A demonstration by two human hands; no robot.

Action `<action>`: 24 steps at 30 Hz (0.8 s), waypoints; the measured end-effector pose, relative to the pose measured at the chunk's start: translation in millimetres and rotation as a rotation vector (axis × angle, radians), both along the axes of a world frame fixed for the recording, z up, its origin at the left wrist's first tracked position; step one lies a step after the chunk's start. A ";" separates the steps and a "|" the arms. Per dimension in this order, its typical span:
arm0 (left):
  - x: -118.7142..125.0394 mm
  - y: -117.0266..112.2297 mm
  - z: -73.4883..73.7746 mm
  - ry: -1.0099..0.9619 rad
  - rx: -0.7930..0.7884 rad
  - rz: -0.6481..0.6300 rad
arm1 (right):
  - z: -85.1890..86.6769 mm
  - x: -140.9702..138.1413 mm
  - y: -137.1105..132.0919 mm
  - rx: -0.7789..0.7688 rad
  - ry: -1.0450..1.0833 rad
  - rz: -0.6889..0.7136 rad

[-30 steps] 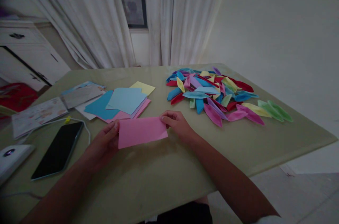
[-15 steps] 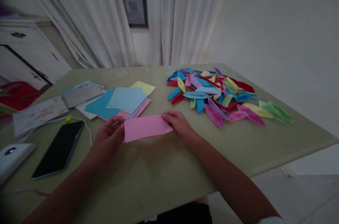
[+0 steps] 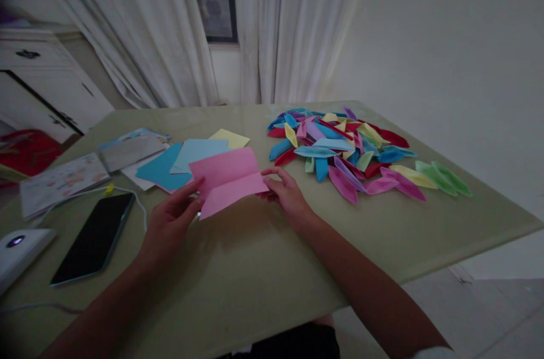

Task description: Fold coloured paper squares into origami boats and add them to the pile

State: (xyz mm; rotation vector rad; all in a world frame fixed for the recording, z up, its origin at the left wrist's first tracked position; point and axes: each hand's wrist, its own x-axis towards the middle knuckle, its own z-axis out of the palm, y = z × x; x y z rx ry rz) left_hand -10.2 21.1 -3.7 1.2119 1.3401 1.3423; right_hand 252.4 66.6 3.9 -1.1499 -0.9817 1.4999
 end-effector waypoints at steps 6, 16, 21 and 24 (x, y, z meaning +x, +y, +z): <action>-6.2 2.4 -8.6 -0.120 -0.013 -0.108 | 3.4 5.4 1.1 0.093 0.051 0.016; -1.4 -0.8 -2.0 -0.204 0.020 -0.260 | -5.0 13.8 5.3 0.332 -0.031 0.216; -3.5 -0.4 0.1 -0.139 -0.006 -0.195 | -2.4 17.5 5.2 0.373 -0.058 0.272; -5.4 0.7 0.5 -0.093 -0.024 -0.168 | 1.5 16.7 3.5 0.388 -0.060 0.316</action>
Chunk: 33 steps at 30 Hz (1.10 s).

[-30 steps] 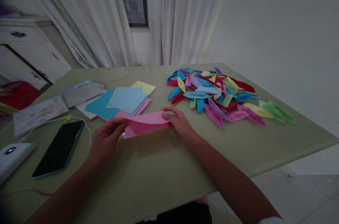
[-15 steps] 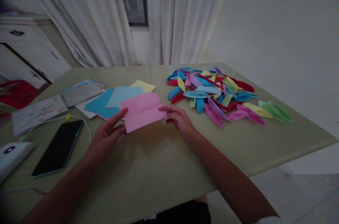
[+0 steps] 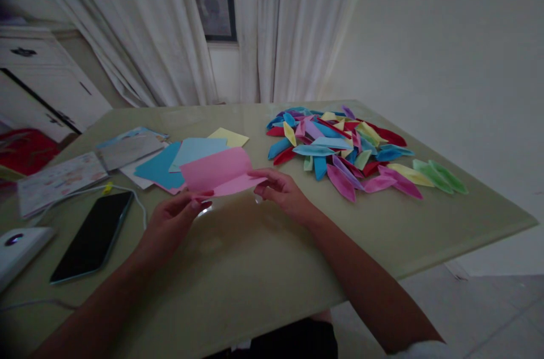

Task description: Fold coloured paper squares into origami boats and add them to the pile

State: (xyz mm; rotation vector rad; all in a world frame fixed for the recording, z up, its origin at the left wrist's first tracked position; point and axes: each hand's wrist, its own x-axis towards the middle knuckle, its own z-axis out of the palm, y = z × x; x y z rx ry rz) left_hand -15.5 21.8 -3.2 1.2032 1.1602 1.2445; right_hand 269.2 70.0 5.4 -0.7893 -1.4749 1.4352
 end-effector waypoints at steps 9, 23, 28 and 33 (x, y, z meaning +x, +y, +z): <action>9.2 -4.7 0.8 -0.078 -0.038 0.092 | 4.5 -7.4 -5.2 0.057 -0.095 -0.049; 8.6 -4.1 -5.6 -0.184 -0.024 -0.065 | 0.4 -12.6 -6.4 -0.055 -0.072 -0.356; 9.9 -6.9 -3.8 -0.189 -0.038 -0.082 | 1.2 -14.5 -7.6 -0.052 -0.015 -0.370; 10.4 -6.7 -5.5 -0.160 -0.020 -0.055 | -0.6 -16.3 -8.6 -0.050 -0.016 -0.426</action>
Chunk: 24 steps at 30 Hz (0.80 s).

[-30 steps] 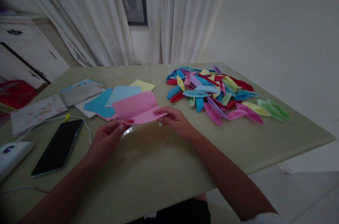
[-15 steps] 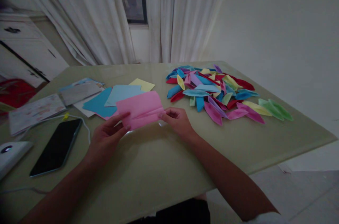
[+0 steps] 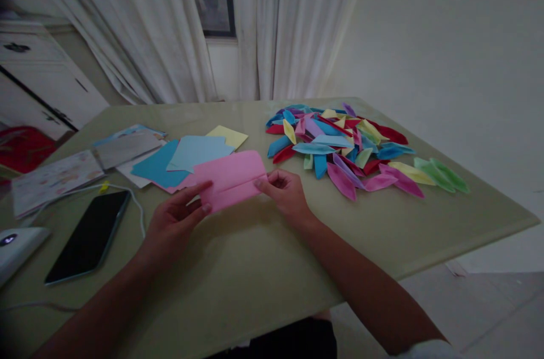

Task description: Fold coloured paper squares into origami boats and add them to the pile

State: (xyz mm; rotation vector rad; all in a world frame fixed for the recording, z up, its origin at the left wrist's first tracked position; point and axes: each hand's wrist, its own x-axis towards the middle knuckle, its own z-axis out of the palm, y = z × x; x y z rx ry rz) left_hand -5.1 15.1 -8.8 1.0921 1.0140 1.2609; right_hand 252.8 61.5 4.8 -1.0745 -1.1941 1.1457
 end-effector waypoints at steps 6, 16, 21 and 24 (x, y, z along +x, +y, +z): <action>0.4 1.3 0.9 0.018 -0.003 0.027 | -0.6 -3.2 -0.1 -0.005 0.077 -0.025; 0.8 0.4 2.9 0.087 0.029 0.070 | -6.0 -6.8 1.0 -0.033 0.150 -0.039; 0.2 1.1 2.8 0.094 0.021 0.059 | -7.0 -8.0 1.0 -0.058 0.194 -0.044; 1.5 0.9 4.0 0.087 0.017 0.102 | -6.0 -7.2 2.2 -0.107 0.282 -0.083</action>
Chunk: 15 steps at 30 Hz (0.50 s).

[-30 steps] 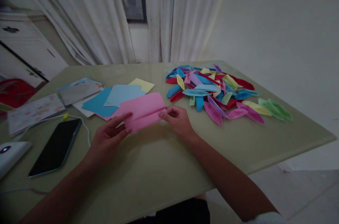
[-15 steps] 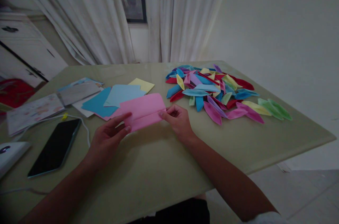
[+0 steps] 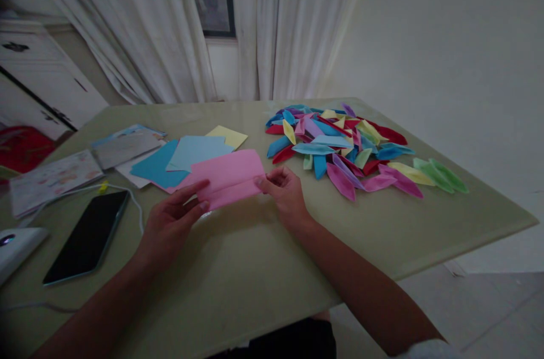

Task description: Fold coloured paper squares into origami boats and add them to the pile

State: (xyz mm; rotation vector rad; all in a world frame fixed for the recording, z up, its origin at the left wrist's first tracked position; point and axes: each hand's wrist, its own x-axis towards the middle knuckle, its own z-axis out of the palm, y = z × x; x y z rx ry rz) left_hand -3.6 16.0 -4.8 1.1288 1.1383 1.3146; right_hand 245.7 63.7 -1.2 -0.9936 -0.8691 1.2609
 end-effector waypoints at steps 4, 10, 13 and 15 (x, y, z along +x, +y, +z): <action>8.2 -7.3 3.9 -0.087 0.041 0.141 | -0.6 -10.5 -7.0 -0.039 0.140 0.238; 34.4 -31.3 3.8 -0.148 -0.026 0.062 | -7.1 -45.0 -46.4 -0.013 0.029 0.808; 43.0 -36.5 0.3 -0.199 -0.060 -0.012 | -8.7 -50.1 -58.6 -0.034 -0.098 0.762; 44.5 -35.8 -1.5 -0.247 -0.076 -0.016 | -10.3 -49.9 -57.5 -0.079 -0.121 0.623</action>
